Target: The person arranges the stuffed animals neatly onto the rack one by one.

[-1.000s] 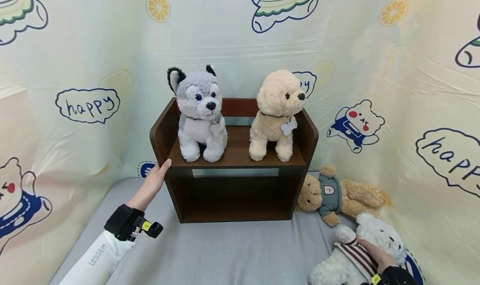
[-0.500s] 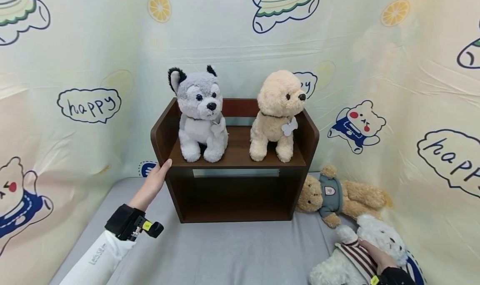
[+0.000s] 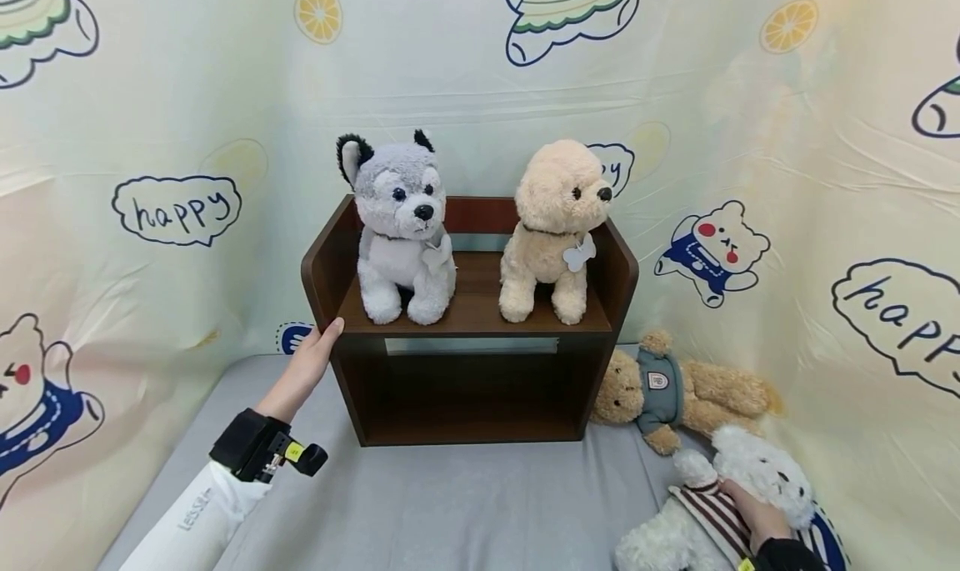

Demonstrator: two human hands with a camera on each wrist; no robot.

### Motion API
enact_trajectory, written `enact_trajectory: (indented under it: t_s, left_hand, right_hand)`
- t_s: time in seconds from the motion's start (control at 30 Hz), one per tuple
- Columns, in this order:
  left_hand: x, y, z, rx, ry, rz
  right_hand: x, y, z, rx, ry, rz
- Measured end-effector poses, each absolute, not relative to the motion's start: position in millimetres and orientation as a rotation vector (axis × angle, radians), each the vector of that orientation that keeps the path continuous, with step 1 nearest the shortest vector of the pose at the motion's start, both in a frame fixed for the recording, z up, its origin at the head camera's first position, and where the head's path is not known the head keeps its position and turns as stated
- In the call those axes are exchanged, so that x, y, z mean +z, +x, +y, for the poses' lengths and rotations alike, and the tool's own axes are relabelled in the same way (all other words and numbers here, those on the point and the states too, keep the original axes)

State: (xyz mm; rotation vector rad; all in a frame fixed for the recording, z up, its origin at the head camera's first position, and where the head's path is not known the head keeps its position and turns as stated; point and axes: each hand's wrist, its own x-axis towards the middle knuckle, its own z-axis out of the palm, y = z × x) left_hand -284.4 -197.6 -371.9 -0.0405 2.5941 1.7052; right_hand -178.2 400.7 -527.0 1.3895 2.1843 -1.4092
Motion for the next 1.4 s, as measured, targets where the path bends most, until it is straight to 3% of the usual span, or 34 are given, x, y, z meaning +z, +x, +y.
enact_trajectory:
  t_s: [0.73, 1.0, 1.4]
  left_hand:
    - [-371.4, -285.6, -197.6, 1.704, -0.039, 2.608]
    - [-371.8, -286.4, -197.7, 1.690, -0.050, 2.609]
    - [-371.3, -286.1, -197.1, 1.697, -0.043, 2.604]
  right_hand:
    - [-477.3, -169.4, 371.5, -1.181, 1.227, 2.419]
    - [-462.6, -169.5, 351.7, -1.322, 1.285, 2.521]
    - [-446.5, -164.2, 334.3, -1.348, 1.113, 2.801]
